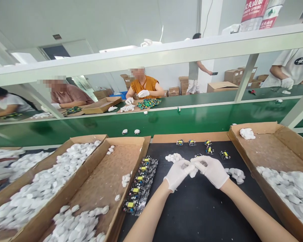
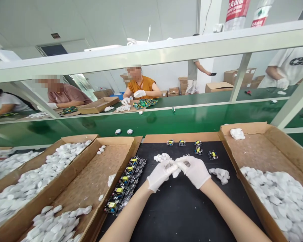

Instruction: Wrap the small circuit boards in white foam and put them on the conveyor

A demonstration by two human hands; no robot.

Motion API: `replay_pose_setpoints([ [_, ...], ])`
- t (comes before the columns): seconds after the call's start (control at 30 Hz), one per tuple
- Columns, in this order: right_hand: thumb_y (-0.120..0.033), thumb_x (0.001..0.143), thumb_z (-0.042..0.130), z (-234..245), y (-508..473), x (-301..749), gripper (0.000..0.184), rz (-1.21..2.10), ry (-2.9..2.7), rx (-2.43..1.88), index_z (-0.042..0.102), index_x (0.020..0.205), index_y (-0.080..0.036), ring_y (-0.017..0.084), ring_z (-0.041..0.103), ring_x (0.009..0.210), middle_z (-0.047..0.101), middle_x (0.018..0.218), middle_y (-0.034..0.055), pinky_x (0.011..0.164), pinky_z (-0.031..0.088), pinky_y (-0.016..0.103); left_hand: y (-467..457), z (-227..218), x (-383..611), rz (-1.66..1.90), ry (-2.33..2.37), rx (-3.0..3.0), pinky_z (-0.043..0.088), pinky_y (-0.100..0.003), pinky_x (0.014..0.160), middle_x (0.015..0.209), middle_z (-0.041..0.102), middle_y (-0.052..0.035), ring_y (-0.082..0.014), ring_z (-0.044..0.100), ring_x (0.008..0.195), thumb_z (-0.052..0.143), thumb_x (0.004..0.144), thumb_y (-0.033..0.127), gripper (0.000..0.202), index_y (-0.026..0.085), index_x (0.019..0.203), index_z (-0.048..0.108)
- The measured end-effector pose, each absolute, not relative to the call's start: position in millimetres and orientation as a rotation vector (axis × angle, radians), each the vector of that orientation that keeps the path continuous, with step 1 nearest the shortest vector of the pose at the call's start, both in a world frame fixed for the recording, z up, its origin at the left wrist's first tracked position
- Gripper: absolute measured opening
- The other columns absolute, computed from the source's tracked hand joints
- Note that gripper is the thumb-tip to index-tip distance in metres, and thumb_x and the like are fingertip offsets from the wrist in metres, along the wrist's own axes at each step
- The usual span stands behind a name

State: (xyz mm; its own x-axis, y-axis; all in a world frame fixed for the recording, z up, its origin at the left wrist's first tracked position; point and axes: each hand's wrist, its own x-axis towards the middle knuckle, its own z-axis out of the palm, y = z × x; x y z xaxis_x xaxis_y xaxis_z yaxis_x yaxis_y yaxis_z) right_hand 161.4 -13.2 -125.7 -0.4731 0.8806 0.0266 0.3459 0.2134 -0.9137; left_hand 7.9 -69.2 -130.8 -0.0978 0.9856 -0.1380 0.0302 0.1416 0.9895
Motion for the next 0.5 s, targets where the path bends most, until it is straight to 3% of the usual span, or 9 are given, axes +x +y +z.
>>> replay_pose_setpoints([
  [0.17, -0.051, 0.075, 0.053, -120, -15, 161, 0.038, 1.506, -1.811, -0.982, 0.066, 0.08, -0.016, 0.01, 0.048, 0.043, 0.061, 0.058, 0.0002, 0.045, 0.038, 0.024, -73, -128, 6, 1.067, 1.348, 1.256, 0.021, -0.019, 0.04, 0.053, 0.046, 0.0032, -0.0057, 0.031, 0.043, 0.06, 0.07, 0.054, 0.039, 0.015, 0.066, 0.059],
  [0.37, -0.057, 0.068, 0.06, -122, -16, 162, 0.044, 1.889, -1.479, -0.863, 0.057, 0.061, -0.015, 0.006, 0.042, 0.039, 0.054, 0.054, -0.0011, 0.041, 0.029, 0.021, -74, -123, 4, 1.037, 1.234, 1.318, 0.02, -0.02, 0.04, 0.054, 0.054, 0.0002, -0.0059, 0.032, 0.041, 0.054, 0.074, 0.052, 0.038, 0.015, 0.068, 0.059],
  [0.5, -0.052, 0.067, 0.062, -126, -8, 163, 0.039, 2.161, -1.184, -0.959, 0.053, 0.058, -0.016, 0.005, 0.035, 0.035, 0.046, 0.048, -0.0047, 0.039, 0.026, 0.02, -78, -114, 7, 1.03, 1.043, 1.264, 0.021, -0.019, 0.041, 0.056, 0.057, 0.0001, -0.0059, 0.036, 0.042, 0.056, 0.072, 0.044, 0.03, 0.015, 0.066, 0.057],
])
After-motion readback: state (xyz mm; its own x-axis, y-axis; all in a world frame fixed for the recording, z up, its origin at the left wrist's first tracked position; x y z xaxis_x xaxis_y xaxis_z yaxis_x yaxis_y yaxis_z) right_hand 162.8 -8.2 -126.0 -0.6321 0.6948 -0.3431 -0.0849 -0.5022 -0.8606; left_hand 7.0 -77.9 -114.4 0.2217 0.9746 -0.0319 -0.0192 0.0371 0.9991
